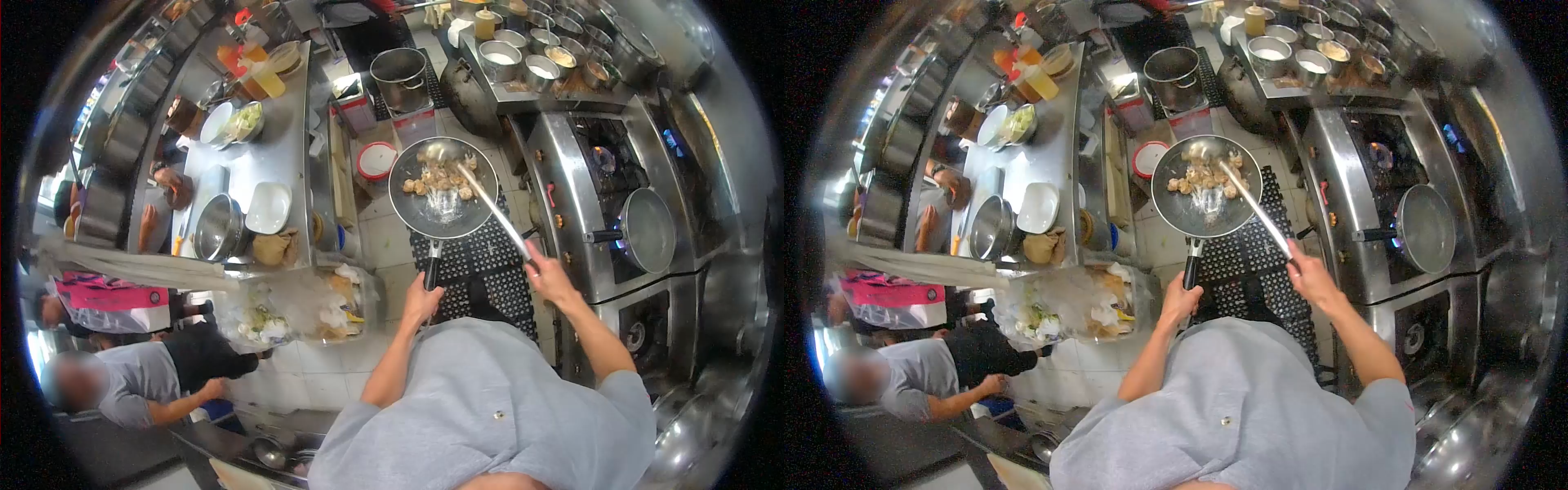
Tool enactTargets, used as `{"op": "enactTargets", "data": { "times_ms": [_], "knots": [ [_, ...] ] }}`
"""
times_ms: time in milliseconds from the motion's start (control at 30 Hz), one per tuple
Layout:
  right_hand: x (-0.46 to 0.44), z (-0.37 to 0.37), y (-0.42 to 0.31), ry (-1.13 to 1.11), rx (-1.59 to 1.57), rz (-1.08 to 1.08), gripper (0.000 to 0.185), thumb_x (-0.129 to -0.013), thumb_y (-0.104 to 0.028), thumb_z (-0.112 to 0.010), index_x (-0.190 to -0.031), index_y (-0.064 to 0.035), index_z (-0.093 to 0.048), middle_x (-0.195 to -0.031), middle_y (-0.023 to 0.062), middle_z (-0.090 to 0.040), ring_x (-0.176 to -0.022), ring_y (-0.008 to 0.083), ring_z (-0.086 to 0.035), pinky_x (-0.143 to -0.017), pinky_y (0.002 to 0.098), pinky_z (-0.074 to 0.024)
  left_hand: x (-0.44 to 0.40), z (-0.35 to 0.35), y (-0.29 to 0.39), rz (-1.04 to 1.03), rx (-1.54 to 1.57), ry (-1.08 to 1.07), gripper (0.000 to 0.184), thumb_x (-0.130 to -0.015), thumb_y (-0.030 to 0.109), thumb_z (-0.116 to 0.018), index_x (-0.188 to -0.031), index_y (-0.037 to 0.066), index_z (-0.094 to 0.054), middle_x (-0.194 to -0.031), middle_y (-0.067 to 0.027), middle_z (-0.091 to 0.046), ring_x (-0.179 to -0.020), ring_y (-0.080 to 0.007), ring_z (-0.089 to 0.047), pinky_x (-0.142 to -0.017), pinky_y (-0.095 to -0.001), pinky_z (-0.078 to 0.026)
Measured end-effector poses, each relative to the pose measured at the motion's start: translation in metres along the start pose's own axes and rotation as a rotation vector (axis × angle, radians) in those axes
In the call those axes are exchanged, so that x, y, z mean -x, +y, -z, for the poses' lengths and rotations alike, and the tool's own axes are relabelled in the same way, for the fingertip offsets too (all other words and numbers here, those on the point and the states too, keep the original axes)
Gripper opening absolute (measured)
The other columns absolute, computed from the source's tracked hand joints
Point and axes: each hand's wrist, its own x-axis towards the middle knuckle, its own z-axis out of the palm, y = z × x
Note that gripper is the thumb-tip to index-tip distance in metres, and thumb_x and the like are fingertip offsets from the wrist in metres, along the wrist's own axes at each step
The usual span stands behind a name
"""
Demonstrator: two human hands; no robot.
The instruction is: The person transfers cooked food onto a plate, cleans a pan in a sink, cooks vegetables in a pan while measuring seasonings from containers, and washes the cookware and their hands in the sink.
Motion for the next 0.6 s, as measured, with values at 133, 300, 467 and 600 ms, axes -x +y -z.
{"op": "enactTargets", "data": {
  "times_ms": [133,300,467,600],
  "knots": [
    [0.032,0.015,0.0,-0.057,-0.049,0.117,0.058,-0.086,-0.009,-0.06,-0.14,-0.0096,-0.04,-0.085,0.0282,-0.062,-0.072,0.037,-0.063,-0.068,0.0359,-0.0489,0.008,0.004,-0.009,-0.006,-0.05,0.028,0.021,-0.079,0.009,-0.059,-0.097,0.002,-0.051,-0.057,-0.0043,-0.053,-0.042,-0.0127,-0.05,-0.039,-0.03,-0.04],
    [0.038,-0.022,-0.008,-0.09,-0.141,-0.331,0.056,-0.086,-0.011,-0.061,-0.139,-0.0091,-0.042,-0.088,0.0228,-0.066,-0.077,0.0298,-0.065,-0.075,0.0357,-0.0493,0.0,0.003,-0.018,0.009,-0.01,0.041,0.025,-0.077,0.012,-0.06,-0.098,0.001,-0.051,-0.06,-0.0064,-0.055,-0.043,-0.0156,-0.052,-0.042,-0.0319,-0.043],
    [0.033,-0.036,-0.036,-0.132,-0.332,-0.318,0.055,-0.086,-0.012,-0.062,-0.137,-0.0067,-0.044,-0.109,0.0212,-0.064,-0.085,0.0223,-0.062,-0.078,0.0298,-0.0478,-0.035,-0.001,-0.006,-0.012,-0.099,0.087,0.026,-0.075,0.011,-0.059,-0.099,0.002,-0.053,-0.062,-0.0069,-0.058,-0.045,-0.0168,-0.054,-0.044,-0.0327,-0.045],
    [0.051,0.008,-0.028,-0.014,-0.204,-0.076,0.057,-0.086,-0.011,-0.062,-0.139,-0.0095,-0.043,-0.093,0.0124,-0.067,-0.073,0.0158,-0.058,-0.069,0.0295,-0.0478,-0.018,0.001,-0.022,0.015,0.009,0.026,0.028,-0.076,0.009,-0.058,-0.104,0.003,-0.055,-0.062,-0.0057,-0.058,-0.042,-0.0149,-0.05,-0.042,-0.032,-0.042]
  ]
}}
